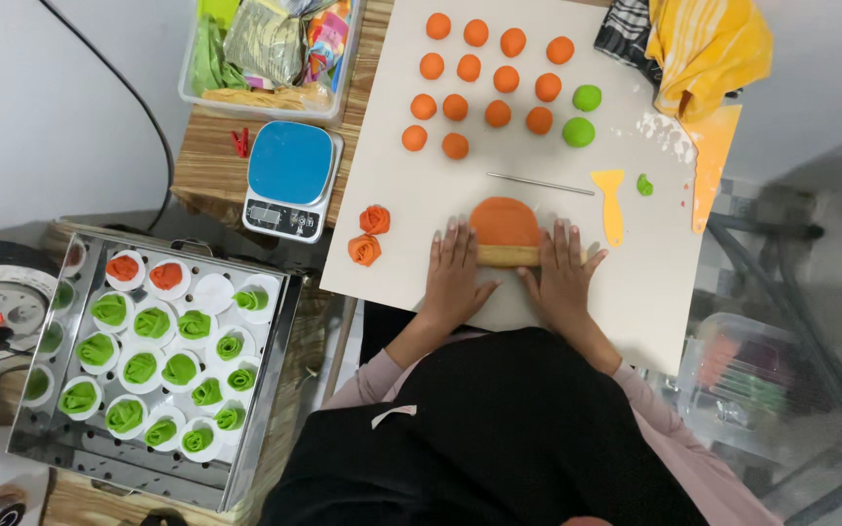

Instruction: The person shapes orange dough by hand using a rolling pin and a small plastic scraper on a white work surface.

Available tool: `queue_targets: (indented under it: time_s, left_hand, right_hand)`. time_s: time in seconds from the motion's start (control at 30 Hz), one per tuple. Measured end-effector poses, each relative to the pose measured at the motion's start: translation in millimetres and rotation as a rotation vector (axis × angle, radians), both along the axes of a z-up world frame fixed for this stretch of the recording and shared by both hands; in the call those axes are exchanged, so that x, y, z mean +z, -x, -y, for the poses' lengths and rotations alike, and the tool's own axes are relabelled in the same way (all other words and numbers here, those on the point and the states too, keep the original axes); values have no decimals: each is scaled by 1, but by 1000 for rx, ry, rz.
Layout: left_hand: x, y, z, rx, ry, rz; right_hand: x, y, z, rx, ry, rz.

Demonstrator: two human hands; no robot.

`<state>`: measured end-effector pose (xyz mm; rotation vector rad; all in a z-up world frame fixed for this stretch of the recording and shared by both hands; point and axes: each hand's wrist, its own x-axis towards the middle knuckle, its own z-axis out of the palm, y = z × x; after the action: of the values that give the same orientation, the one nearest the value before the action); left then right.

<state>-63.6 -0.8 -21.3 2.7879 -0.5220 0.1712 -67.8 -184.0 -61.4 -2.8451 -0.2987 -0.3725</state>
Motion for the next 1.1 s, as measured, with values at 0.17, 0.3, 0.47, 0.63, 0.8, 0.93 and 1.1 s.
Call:
queue_targets:
  time_s: [0.17, 0.3, 0.47, 0.63, 0.8, 0.93, 1.1]
  left_hand:
    - [-1, -33, 3, 30, 45, 17]
    - [-8, -65, 6, 50, -44, 3]
    - [16, -98, 10, 90, -97, -232]
    - [19, -120, 12, 148, -25, -249]
    - [34, -126, 12, 203, -34, -293]
    - [32, -123, 12, 208, -36, -294]
    - [41, -98, 11, 136, -44, -330]
  right_hand:
    - [-11, -40, 1, -24, 11, 90]
    - [1, -69, -3, -62, -8, 26]
    - [26, -106, -7, -161, 70, -288]
    - [62, -124, -16, -212, -26, -449]
    - [66, -133, -18, -228, -42, -440]
    - [67, -128, -20, -235, -31, -393]
    - [50, -107, -13, -123, -27, -333]
